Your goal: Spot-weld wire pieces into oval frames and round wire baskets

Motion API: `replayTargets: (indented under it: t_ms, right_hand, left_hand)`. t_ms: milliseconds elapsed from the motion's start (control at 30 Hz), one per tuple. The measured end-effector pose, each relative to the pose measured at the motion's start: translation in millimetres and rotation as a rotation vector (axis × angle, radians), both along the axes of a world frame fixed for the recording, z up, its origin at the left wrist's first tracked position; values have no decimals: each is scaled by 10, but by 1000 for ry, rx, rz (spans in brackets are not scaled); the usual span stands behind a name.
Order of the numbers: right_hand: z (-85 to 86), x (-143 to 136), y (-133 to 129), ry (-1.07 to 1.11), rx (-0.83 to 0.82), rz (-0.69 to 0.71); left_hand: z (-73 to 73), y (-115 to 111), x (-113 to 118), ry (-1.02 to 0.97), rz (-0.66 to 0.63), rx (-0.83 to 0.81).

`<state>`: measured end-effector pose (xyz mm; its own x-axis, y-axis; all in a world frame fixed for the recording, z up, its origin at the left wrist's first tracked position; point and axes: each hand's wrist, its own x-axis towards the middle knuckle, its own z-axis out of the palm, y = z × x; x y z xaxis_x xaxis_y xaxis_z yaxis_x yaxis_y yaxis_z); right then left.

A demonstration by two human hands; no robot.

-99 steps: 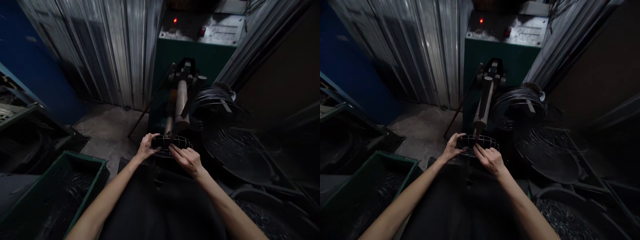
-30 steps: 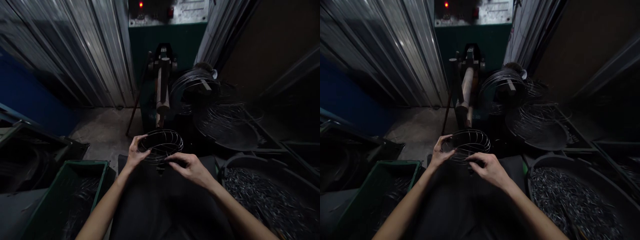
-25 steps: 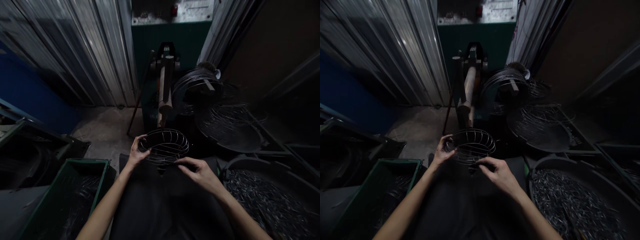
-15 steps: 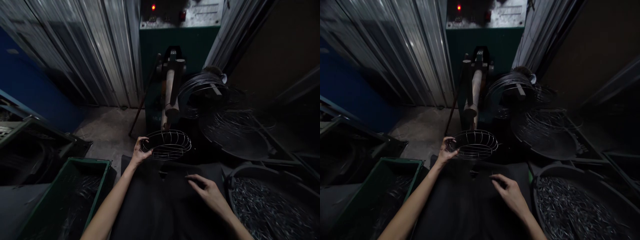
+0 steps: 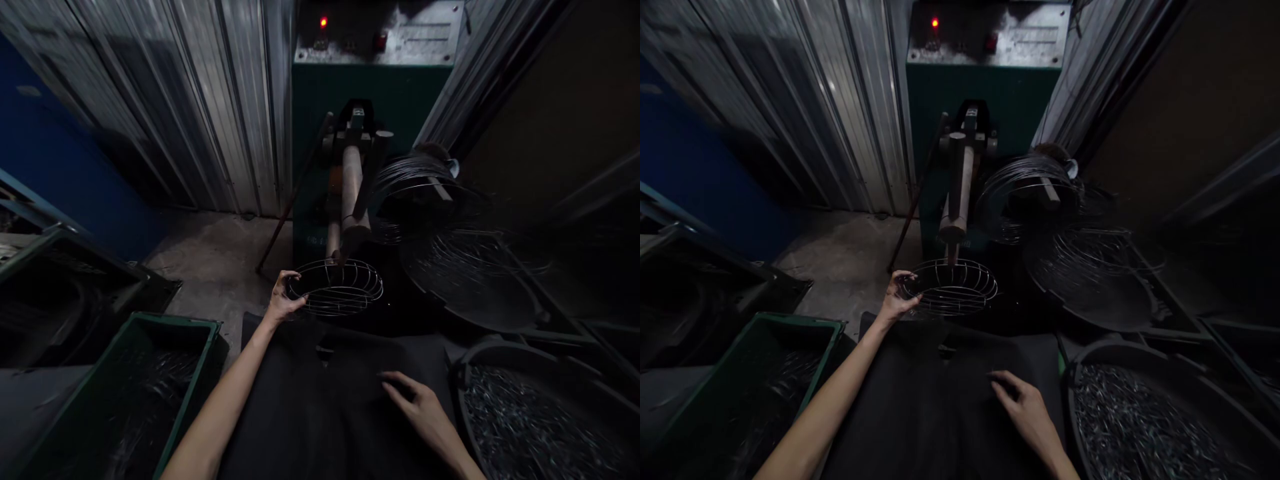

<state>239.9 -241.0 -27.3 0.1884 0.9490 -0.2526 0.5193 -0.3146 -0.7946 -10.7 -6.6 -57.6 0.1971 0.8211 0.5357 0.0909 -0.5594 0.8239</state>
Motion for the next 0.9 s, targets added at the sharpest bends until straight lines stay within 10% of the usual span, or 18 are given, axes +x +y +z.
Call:
replayTargets:
  t_ms: [300,700,900]
  right_hand:
    - [165,-118,-12,42,-18,-29]
    - [1214,-399,743,381,53,122]
    - [1085,-399,1037,-487,451,308]
  left_hand:
    - [-37,6,6,2,-6,-13]
    - [597,-443,24,254,-116,119]
    - [820,-470,53,306,-187,140]
